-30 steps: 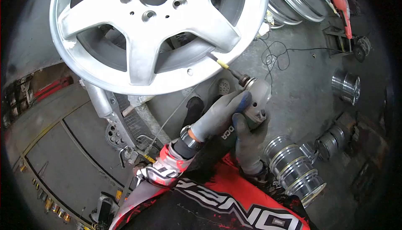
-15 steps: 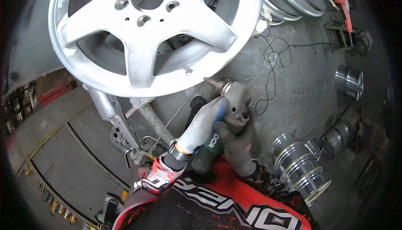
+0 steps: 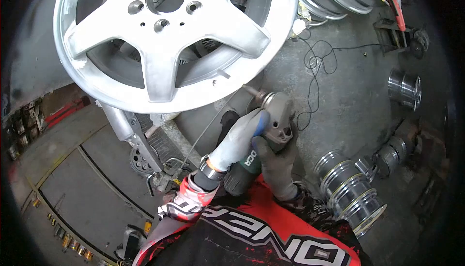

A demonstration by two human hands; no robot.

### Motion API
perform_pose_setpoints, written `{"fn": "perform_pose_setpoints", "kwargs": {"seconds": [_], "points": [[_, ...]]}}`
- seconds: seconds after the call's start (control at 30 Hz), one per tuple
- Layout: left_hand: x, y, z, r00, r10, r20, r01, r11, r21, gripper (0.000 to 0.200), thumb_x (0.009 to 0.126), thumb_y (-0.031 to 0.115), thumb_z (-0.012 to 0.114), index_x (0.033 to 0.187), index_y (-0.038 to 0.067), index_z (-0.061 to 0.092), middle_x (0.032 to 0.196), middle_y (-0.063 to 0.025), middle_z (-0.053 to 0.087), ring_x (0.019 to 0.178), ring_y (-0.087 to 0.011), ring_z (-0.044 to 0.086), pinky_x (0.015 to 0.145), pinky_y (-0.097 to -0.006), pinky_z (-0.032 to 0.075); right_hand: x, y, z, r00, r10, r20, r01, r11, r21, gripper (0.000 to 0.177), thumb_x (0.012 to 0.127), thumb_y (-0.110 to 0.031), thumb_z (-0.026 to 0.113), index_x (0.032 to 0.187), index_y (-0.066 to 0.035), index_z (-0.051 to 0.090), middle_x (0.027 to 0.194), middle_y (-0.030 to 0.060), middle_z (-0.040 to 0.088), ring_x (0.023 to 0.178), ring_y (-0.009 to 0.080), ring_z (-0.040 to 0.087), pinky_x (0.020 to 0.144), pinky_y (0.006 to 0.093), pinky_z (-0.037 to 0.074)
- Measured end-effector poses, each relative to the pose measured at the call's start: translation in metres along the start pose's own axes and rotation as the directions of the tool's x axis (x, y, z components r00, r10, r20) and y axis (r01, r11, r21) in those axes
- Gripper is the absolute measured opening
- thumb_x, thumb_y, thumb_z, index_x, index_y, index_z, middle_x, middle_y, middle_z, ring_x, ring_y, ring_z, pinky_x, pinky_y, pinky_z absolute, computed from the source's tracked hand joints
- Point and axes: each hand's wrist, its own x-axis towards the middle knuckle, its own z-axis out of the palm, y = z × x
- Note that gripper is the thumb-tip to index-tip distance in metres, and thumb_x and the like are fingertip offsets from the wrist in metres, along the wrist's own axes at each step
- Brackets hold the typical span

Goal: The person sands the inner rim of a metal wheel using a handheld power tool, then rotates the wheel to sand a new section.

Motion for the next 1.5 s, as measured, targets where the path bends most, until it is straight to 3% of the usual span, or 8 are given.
{"fn": "perform_pose_setpoints", "kwargs": {"seconds": [0.17,0.37,0.53,0.63,0.87,1.07,1.23,1.5], "points": [[0.01,0.007,0.008,0.992,-0.127,-0.01,0.12,0.953,-0.277,0.041,0.094,0.003,0.055,0.134,-0.007,0.054,0.127,-0.0272,0.06,0.115,-0.0458,0.06,0.101,-0.0435,0.049,0.008,-0.011,-0.003,1.0,-0.013,-0.025,0.014,1.0,0.02,0.083,0.08,-0.005,0.085,0.148,0.001,0.038,0.134,0.0132,0.056,0.12,0.0209,0.06,0.098,0.0335,0.054],[0.022,-0.026,0.02,0.998,0.043,0.054,-0.048,0.995,0.087,0.044,0.098,0.0,0.054,0.141,-0.007,0.051,0.14,-0.0258,0.059,0.129,-0.0408,0.059,0.108,-0.0441,0.047,0.022,-0.022,-0.01,0.997,0.0,-0.074,-0.001,1.0,-0.014,0.083,0.08,-0.006,0.086,0.147,0.002,0.039,0.133,0.0128,0.056,0.117,0.0206,0.061,0.094,0.0326,0.055],[0.027,0.002,0.017,0.871,-0.481,0.103,0.413,0.602,-0.684,0.047,0.105,0.012,0.05,0.147,-0.008,0.047,0.146,-0.0257,0.056,0.134,-0.0377,0.056,0.113,-0.0413,0.042,0.022,-0.008,-0.008,0.989,-0.13,-0.072,0.131,0.991,0.01,0.079,0.079,-0.009,0.088,0.143,0.003,0.043,0.129,0.013,0.059,0.111,0.0198,0.064,0.09,0.0321,0.057],[0.025,-0.021,0.021,0.997,0.019,-0.074,-0.022,0.999,-0.027,0.047,0.111,0.024,0.042,0.146,-0.008,0.048,0.143,-0.022,0.059,0.133,-0.0307,0.056,0.113,-0.0377,0.042,0.027,-0.023,-0.009,0.996,-0.062,-0.068,0.06,0.998,-0.032,0.08,0.078,-0.01,0.089,0.142,0.003,0.043,0.129,0.0143,0.059,0.113,0.02,0.064,0.093,0.0332,0.056],[0.034,-0.004,0.023,0.909,-0.413,0.051,0.367,0.739,-0.565,0.05,0.113,0.028,0.038,0.146,-0.009,0.048,0.143,-0.0207,0.06,0.129,-0.0284,0.059,0.111,-0.0376,0.042,0.031,-0.03,-0.013,0.998,-0.054,0.044,0.055,0.998,-0.029,0.081,0.081,-0.008,0.085,0.147,0.001,0.038,0.133,0.0146,0.056,0.118,0.0209,0.06,0.097,0.0343,0.054],[0.036,-0.021,0.028,0.988,0.045,-0.148,-0.051,0.998,-0.036,0.051,0.115,0.031,0.036,0.142,-0.007,0.053,0.137,-0.0176,0.064,0.127,-0.0229,0.06,0.109,-0.0345,0.044,0.037,-0.034,-0.009,0.997,-0.069,-0.02,0.07,0.997,0.032,0.081,0.079,-0.009,0.087,0.144,0.003,0.041,0.132,0.0147,0.058,0.118,0.0211,0.062,0.097,0.0352,0.054],[0.019,0.007,0.015,0.865,-0.497,0.07,0.426,0.655,-0.624,0.055,0.114,0.037,0.039,0.144,-0.008,0.052,0.138,-0.0156,0.063,0.127,-0.0206,0.058,0.11,-0.0344,0.043,0.019,-0.012,-0.003,0.999,-0.038,-0.007,0.038,0.999,0.031,0.085,0.078,-0.01,0.088,0.146,0.003,0.038,0.134,0.0158,0.057,0.12,0.0221,0.061,0.1,0.0355,0.053],[-0.018,0.015,-0.007,0.821,-0.571,0.002,0.49,0.702,-0.516,0.057,0.112,0.042,0.04,0.136,-0.006,0.058,0.132,-0.0193,0.066,0.121,-0.0253,0.062,0.106,-0.0376,0.045,-0.007,0.014,0.011,0.998,0.033,0.054,-0.03,0.998,-0.053,0.089,0.077,-0.011,0.089,0.147,0.0,0.035,0.136,0.0147,0.055,0.124,0.0217,0.058,0.105,0.037,0.049]]}}
